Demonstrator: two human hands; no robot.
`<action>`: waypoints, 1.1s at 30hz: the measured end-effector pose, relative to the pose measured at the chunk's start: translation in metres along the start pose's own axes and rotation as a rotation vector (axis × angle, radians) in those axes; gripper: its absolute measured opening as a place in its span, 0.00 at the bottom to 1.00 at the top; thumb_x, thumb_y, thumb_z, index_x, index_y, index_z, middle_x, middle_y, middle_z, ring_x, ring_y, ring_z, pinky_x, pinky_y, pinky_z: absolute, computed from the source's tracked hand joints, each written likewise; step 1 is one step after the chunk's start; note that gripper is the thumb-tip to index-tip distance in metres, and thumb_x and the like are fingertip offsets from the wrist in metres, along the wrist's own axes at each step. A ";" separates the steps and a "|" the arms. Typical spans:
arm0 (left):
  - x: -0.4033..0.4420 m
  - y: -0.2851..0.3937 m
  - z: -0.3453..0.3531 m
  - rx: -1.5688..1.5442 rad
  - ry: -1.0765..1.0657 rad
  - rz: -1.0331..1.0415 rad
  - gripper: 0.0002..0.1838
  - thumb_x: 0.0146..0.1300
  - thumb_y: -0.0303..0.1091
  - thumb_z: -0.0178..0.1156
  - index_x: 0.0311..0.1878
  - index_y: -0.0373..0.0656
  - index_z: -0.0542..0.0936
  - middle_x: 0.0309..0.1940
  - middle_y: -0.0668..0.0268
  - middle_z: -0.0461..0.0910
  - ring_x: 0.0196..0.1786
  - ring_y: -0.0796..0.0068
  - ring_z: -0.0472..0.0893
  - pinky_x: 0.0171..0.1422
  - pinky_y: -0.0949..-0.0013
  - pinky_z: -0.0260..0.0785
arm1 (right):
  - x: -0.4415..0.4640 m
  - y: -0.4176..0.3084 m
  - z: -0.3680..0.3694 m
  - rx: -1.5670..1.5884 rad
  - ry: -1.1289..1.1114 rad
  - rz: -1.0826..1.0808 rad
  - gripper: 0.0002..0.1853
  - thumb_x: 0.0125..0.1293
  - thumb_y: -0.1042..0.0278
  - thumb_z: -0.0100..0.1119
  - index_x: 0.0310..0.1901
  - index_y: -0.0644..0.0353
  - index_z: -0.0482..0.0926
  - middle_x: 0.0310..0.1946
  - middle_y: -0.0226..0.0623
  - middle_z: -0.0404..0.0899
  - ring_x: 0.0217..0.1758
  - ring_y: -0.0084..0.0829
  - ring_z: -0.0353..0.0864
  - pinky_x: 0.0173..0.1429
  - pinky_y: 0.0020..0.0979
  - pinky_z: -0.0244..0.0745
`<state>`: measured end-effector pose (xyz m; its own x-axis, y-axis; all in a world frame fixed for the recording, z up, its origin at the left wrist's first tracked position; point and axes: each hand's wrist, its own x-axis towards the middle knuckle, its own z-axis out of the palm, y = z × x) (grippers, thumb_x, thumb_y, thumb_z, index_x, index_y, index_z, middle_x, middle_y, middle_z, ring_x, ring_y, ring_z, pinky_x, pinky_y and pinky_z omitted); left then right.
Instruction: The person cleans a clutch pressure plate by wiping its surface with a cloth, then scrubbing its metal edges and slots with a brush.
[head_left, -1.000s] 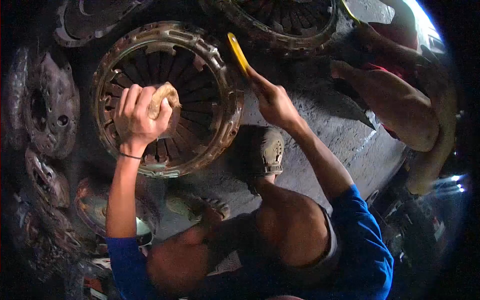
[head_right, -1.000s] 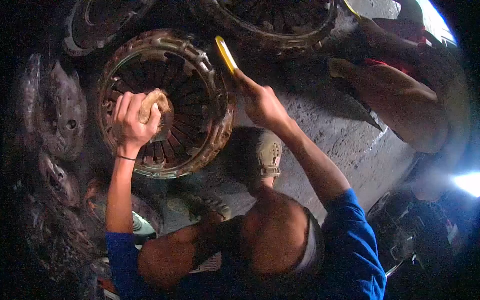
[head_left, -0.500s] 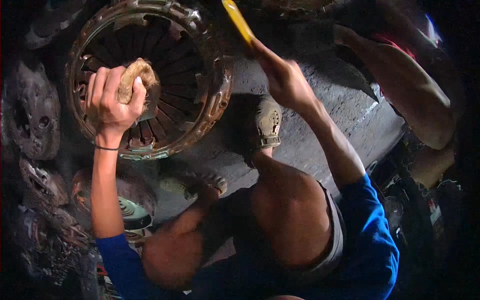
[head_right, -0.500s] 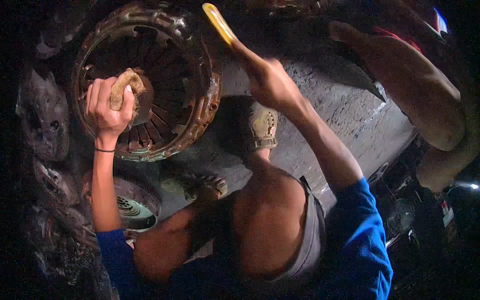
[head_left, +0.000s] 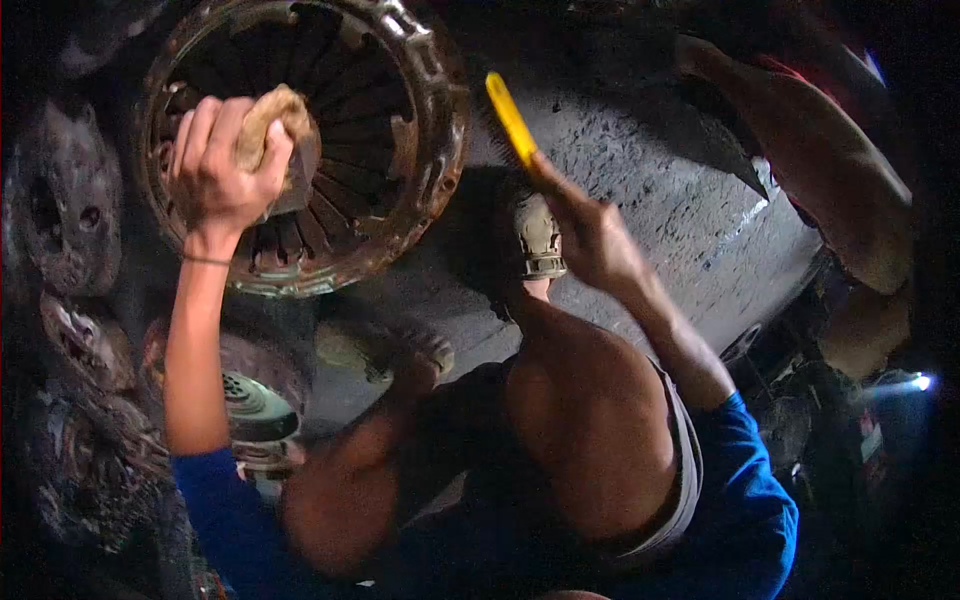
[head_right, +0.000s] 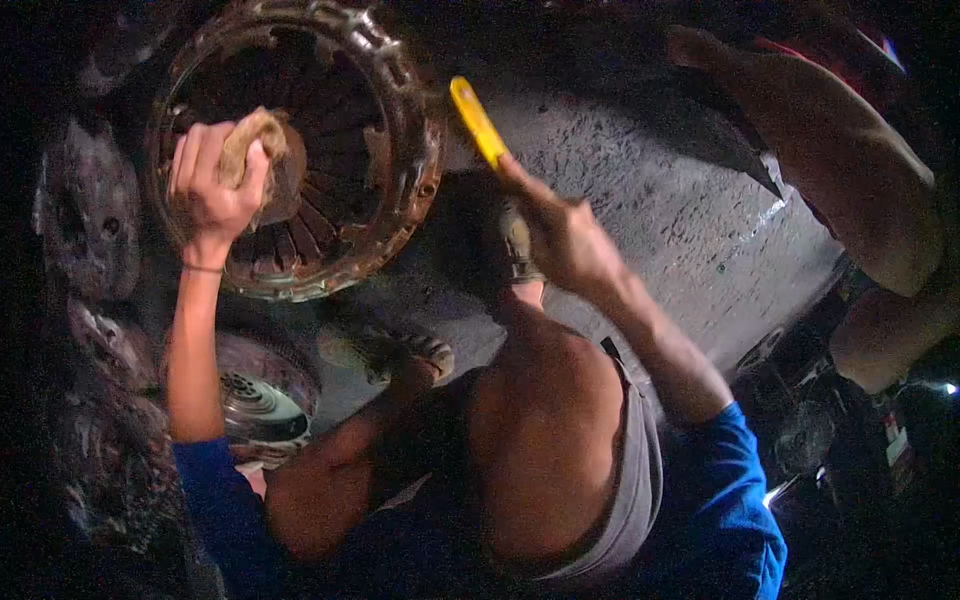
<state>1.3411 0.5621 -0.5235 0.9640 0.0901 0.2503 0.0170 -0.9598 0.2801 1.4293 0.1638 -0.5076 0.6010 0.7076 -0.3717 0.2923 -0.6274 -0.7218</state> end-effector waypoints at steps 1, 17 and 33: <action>0.000 0.001 0.001 0.035 -0.002 0.010 0.10 0.57 0.41 0.67 0.38 0.46 0.82 0.32 0.64 0.76 0.37 0.59 0.79 0.41 0.56 0.74 | -0.001 -0.010 0.015 0.016 -0.071 0.102 0.34 0.73 0.77 0.52 0.79 0.45 0.62 0.40 0.55 0.87 0.34 0.47 0.90 0.39 0.47 0.85; -0.005 0.000 0.002 0.000 0.137 0.107 0.11 0.61 0.42 0.66 0.40 0.46 0.81 0.35 0.63 0.79 0.38 0.56 0.80 0.42 0.55 0.75 | 0.056 -0.014 0.038 -0.014 0.051 0.181 0.29 0.78 0.77 0.46 0.79 0.52 0.63 0.45 0.50 0.87 0.40 0.38 0.89 0.48 0.39 0.86; -0.014 -0.003 -0.026 -0.180 -0.165 -0.210 0.09 0.67 0.44 0.59 0.38 0.54 0.85 0.35 0.61 0.82 0.41 0.60 0.82 0.48 0.56 0.78 | 0.004 -0.042 0.051 -0.403 0.145 -0.294 0.36 0.70 0.86 0.53 0.79 0.54 0.61 0.59 0.55 0.83 0.51 0.41 0.89 0.50 0.36 0.88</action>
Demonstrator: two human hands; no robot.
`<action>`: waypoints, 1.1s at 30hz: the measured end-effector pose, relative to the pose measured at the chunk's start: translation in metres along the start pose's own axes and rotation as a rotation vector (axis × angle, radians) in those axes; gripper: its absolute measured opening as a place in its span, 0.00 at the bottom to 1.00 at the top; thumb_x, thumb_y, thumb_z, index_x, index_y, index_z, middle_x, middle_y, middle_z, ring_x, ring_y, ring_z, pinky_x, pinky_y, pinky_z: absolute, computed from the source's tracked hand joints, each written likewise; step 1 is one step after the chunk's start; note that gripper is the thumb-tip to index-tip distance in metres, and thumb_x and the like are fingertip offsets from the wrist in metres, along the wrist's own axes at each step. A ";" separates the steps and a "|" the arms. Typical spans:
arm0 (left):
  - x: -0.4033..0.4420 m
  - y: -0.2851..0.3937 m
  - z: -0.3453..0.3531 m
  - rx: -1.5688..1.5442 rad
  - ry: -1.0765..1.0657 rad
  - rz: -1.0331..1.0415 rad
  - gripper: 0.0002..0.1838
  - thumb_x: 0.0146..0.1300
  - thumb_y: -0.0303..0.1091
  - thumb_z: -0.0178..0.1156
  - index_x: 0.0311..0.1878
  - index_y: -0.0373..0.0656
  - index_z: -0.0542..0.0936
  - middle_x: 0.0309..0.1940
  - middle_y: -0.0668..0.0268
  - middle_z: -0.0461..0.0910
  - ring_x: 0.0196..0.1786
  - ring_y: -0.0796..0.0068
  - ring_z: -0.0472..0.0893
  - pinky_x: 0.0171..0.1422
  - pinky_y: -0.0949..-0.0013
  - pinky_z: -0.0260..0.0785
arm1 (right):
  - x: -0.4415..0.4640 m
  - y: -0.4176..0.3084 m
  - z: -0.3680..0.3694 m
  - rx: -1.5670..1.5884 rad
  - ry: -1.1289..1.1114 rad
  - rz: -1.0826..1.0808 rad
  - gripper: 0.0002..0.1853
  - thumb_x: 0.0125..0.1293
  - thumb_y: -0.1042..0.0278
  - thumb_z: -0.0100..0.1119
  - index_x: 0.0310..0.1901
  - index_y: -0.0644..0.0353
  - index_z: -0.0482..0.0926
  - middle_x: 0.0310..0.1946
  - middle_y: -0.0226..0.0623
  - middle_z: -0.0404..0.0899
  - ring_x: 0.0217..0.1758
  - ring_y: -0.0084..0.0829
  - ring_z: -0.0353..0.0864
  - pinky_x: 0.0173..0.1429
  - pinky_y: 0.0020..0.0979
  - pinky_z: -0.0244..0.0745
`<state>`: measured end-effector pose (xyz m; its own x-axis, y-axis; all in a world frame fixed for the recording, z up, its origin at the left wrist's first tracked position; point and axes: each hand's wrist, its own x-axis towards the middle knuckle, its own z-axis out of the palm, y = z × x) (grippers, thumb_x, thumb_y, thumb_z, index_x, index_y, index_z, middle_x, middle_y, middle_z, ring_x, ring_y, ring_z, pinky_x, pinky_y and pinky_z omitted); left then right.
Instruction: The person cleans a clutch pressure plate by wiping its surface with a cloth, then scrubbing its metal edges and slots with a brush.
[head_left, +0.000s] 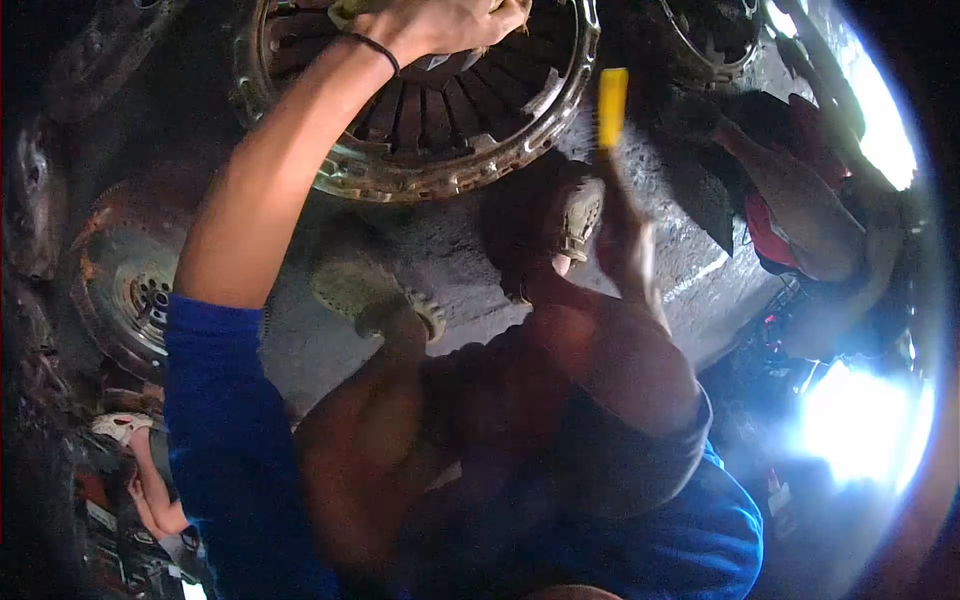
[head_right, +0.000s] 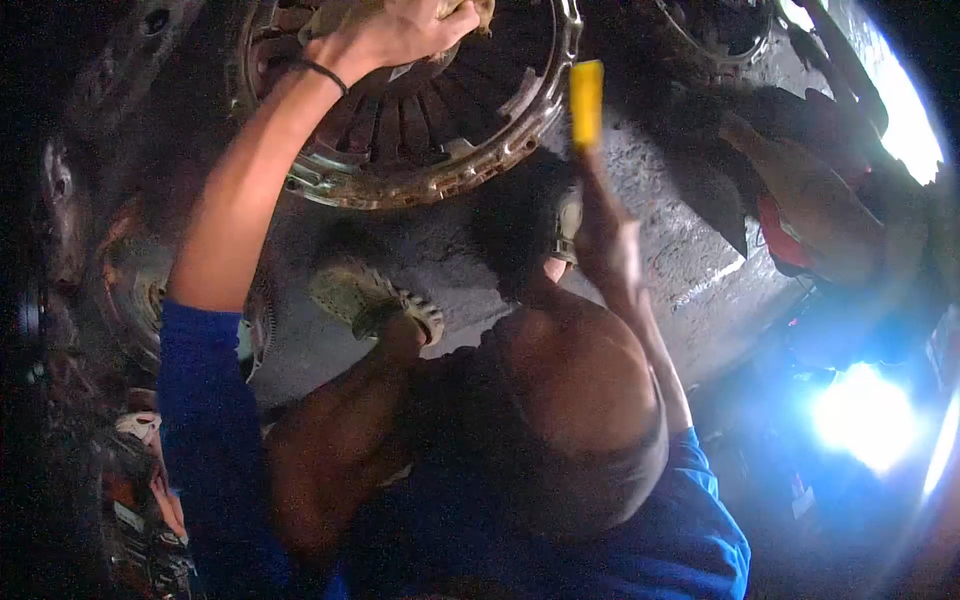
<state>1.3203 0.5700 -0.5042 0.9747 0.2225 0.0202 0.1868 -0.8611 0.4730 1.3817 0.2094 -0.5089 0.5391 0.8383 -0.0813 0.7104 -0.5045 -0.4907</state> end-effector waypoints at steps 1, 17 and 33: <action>0.001 -0.001 0.002 -0.011 0.023 -0.013 0.09 0.67 0.44 0.59 0.38 0.54 0.85 0.35 0.61 0.82 0.42 0.59 0.82 0.49 0.56 0.78 | -0.003 -0.005 0.008 0.003 -0.143 0.015 0.39 0.68 0.86 0.54 0.80 0.55 0.60 0.59 0.56 0.83 0.46 0.44 0.90 0.50 0.40 0.88; 0.010 -0.018 0.027 0.073 0.296 0.307 0.07 0.62 0.40 0.62 0.29 0.55 0.84 0.25 0.68 0.74 0.32 0.67 0.75 0.40 0.58 0.70 | 0.073 0.023 -0.033 -0.362 -0.284 -0.101 0.36 0.63 0.83 0.53 0.73 0.44 0.68 0.31 0.53 0.83 0.30 0.46 0.87 0.35 0.48 0.85; 0.007 -0.015 0.020 0.154 0.199 0.339 0.04 0.62 0.38 0.63 0.36 0.57 0.86 0.31 0.63 0.76 0.39 0.59 0.79 0.47 0.55 0.73 | 0.031 -0.040 0.006 0.117 -0.056 0.235 0.42 0.65 0.83 0.51 0.81 0.50 0.54 0.32 0.57 0.86 0.23 0.45 0.88 0.24 0.43 0.81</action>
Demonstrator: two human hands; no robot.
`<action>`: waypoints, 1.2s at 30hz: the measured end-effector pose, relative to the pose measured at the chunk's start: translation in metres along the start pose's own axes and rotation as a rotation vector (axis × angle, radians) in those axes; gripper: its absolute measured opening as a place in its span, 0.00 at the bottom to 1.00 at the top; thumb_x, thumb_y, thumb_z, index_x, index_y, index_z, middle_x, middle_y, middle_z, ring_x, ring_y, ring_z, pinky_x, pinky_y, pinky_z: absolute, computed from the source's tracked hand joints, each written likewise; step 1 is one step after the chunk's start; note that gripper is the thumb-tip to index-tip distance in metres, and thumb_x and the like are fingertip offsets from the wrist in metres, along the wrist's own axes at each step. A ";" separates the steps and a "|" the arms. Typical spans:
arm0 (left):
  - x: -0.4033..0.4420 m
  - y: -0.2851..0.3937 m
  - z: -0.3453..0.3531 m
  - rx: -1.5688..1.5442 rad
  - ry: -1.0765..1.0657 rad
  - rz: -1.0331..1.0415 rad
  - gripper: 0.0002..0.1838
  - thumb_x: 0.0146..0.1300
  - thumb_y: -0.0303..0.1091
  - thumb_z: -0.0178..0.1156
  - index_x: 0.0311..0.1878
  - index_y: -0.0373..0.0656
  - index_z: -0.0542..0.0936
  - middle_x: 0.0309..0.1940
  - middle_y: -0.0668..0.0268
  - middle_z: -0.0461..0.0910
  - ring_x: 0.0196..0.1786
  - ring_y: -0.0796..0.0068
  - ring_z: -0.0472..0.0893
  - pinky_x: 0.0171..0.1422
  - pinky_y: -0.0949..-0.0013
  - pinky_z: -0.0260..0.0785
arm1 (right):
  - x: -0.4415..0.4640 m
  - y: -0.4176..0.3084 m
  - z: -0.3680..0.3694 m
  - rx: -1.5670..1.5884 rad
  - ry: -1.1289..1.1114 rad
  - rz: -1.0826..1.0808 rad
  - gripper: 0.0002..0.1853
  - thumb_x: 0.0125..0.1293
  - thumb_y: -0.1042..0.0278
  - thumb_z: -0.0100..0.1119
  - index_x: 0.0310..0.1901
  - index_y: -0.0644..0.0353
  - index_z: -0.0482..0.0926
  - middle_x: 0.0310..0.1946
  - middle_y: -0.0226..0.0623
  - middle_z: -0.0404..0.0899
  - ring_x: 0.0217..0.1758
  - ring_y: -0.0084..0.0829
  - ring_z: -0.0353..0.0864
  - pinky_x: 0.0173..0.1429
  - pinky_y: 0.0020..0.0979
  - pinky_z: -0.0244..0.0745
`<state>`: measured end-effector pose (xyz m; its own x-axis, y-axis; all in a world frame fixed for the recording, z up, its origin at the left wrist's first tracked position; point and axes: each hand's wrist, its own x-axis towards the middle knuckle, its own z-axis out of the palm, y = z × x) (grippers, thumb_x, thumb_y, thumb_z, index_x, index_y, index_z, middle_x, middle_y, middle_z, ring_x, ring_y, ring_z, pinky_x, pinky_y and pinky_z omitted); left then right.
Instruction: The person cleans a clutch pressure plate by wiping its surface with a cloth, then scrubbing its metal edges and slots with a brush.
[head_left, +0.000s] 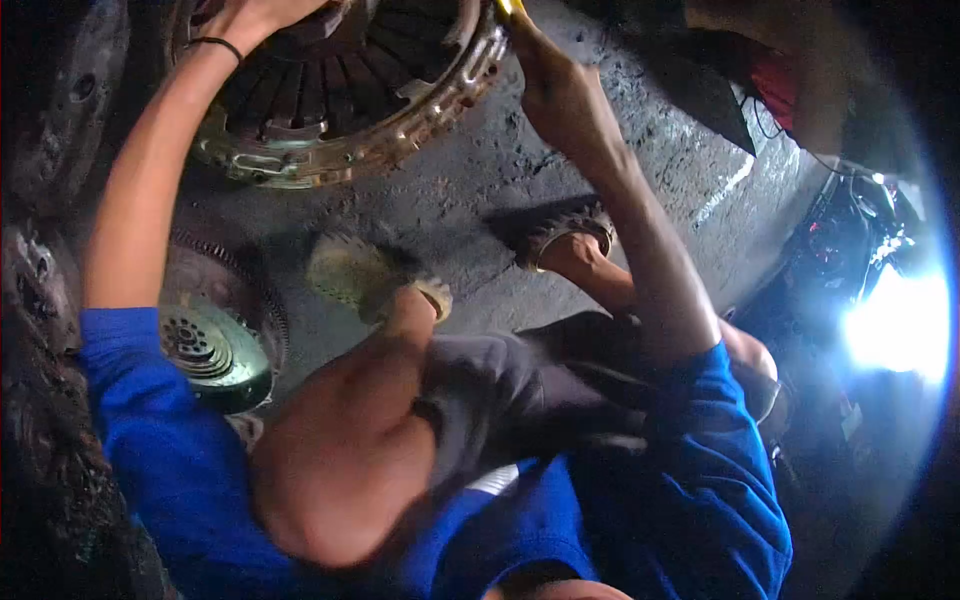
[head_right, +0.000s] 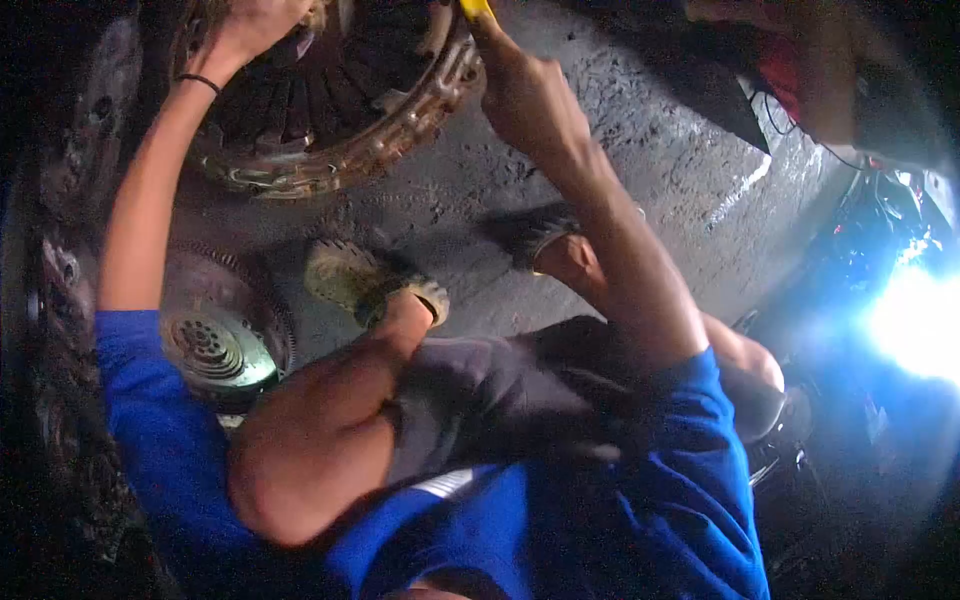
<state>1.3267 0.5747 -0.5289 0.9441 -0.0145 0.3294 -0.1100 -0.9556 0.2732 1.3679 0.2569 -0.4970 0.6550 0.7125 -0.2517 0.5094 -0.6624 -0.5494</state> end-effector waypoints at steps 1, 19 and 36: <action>0.006 -0.001 -0.003 -0.017 -0.036 0.003 0.04 0.62 0.39 0.63 0.35 0.58 0.86 0.30 0.63 0.75 0.39 0.59 0.79 0.46 0.55 0.73 | -0.020 0.001 0.002 0.009 0.034 0.020 0.43 0.64 0.84 0.51 0.82 0.50 0.53 0.32 0.57 0.86 0.24 0.46 0.88 0.24 0.44 0.82; 0.011 0.018 -0.009 0.032 0.077 -0.069 0.06 0.60 0.43 0.61 0.31 0.61 0.86 0.27 0.66 0.74 0.34 0.61 0.78 0.42 0.57 0.73 | -0.014 0.000 0.061 -0.050 0.058 0.121 0.46 0.69 0.74 0.56 0.83 0.50 0.42 0.30 0.61 0.83 0.27 0.54 0.87 0.32 0.51 0.87; 0.003 0.003 0.009 -0.031 0.029 -0.157 0.07 0.61 0.44 0.62 0.31 0.58 0.87 0.25 0.65 0.75 0.31 0.65 0.78 0.38 0.59 0.74 | -0.007 -0.031 0.021 0.020 0.070 0.027 0.45 0.66 0.80 0.52 0.82 0.52 0.46 0.36 0.61 0.86 0.33 0.53 0.90 0.32 0.53 0.85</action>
<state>1.3320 0.5695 -0.5348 0.9412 0.1435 0.3057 0.0288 -0.9360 0.3508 1.3356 0.2774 -0.4951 0.7058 0.6763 -0.2110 0.4805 -0.6758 -0.5589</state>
